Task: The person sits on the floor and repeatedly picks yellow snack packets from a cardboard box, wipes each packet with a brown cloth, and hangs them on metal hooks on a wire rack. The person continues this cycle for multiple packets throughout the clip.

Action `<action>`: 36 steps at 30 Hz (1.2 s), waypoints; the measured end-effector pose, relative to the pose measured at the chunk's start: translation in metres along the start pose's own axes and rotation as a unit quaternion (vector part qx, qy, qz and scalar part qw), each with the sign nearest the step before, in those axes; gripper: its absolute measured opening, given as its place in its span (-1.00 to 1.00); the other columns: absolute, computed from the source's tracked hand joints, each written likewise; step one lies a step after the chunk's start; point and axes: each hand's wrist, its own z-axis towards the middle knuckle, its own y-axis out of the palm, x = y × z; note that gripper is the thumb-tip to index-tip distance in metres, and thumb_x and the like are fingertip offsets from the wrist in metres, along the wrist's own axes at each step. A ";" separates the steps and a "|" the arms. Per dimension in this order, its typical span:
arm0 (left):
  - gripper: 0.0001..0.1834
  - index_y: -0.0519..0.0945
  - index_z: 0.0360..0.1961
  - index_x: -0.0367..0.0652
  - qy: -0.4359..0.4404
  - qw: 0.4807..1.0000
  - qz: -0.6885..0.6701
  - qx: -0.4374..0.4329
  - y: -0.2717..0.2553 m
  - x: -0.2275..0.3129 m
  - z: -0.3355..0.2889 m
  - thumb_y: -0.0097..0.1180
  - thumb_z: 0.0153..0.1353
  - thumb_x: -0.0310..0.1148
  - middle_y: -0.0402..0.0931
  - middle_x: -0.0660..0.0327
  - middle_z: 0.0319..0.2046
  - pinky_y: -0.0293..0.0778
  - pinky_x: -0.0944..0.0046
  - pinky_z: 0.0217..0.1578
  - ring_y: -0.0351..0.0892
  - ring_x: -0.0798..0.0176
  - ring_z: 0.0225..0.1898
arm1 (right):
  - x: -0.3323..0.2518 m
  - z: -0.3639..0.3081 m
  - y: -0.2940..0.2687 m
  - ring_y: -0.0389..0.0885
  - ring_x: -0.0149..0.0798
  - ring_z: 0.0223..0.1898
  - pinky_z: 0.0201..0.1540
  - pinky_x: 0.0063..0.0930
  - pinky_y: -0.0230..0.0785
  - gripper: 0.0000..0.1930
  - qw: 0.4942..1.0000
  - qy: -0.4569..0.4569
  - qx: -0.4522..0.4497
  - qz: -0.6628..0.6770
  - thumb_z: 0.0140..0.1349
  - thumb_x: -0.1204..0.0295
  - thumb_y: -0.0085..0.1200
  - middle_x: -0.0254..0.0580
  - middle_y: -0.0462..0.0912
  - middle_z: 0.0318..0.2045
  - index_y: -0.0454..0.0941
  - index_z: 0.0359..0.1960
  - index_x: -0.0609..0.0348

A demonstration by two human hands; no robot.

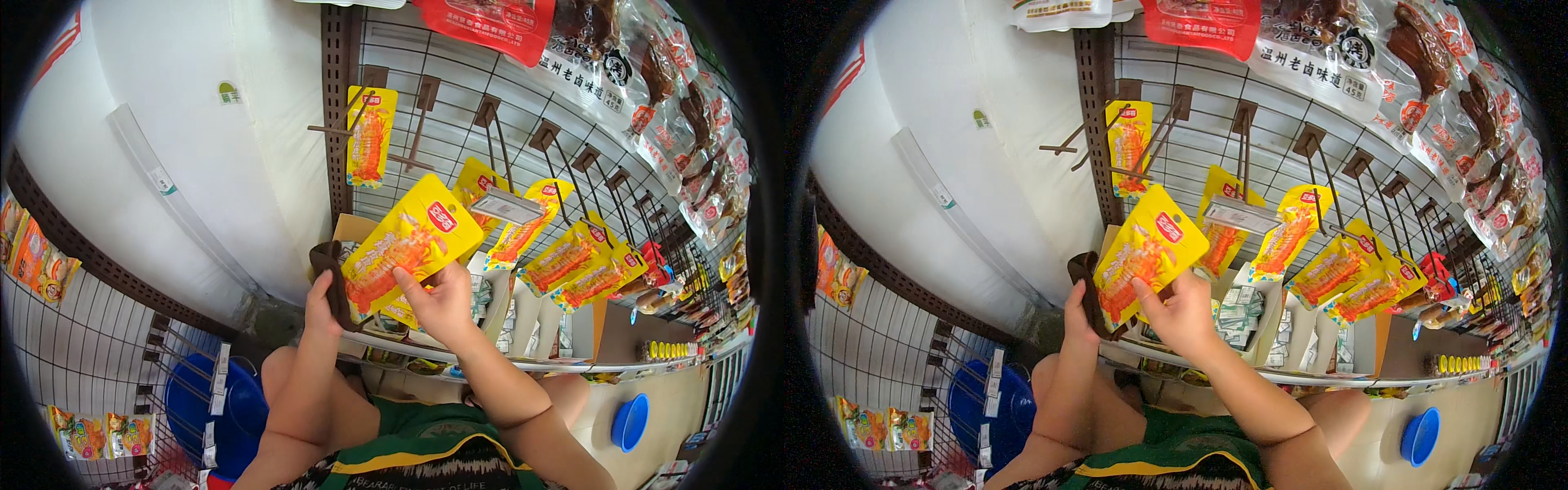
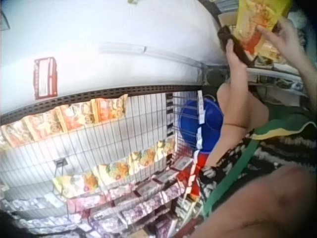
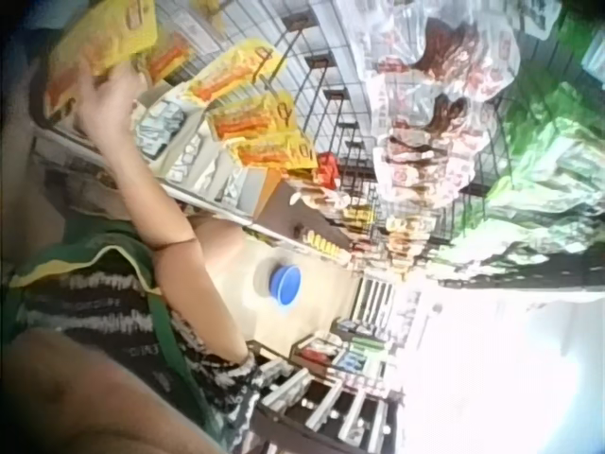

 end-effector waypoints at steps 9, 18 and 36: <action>-0.35 0.20 0.19 -0.09 0.036 0.992 -0.088 -0.079 0.016 -0.010 -0.004 -0.01 0.16 0.01 0.25 0.13 0.15 0.15 -0.02 0.16 0.22 0.05 0.17 | 0.008 -0.005 0.008 0.59 -0.15 -0.35 -0.32 -0.44 0.39 -0.83 0.958 -0.224 0.098 -0.148 0.05 0.52 0.15 -0.08 0.60 -0.40 0.50 -0.31 0.28; -0.43 0.24 0.16 -0.11 0.001 0.998 -0.055 -0.022 0.004 -0.014 -0.001 0.05 0.16 -0.16 0.34 0.15 0.06 0.27 0.01 0.10 0.32 0.07 0.10 | 0.024 -0.031 0.016 0.55 -0.30 -0.34 -0.26 -0.49 0.36 -0.87 0.992 -0.092 0.084 -0.024 0.05 0.58 0.13 -0.18 0.59 -0.37 0.54 -0.32 0.29; -0.58 0.38 0.01 -0.14 -0.026 0.999 -0.037 0.006 0.027 -0.015 -0.009 0.02 0.19 -0.16 0.45 0.16 -0.09 0.36 0.09 0.00 0.43 0.14 -0.03 | 0.060 -0.054 0.002 0.45 -0.01 -0.07 0.01 -0.26 0.27 -0.58 0.982 -0.052 -0.103 -0.152 -0.10 0.47 0.27 -0.04 0.47 -0.09 0.46 -0.14 0.18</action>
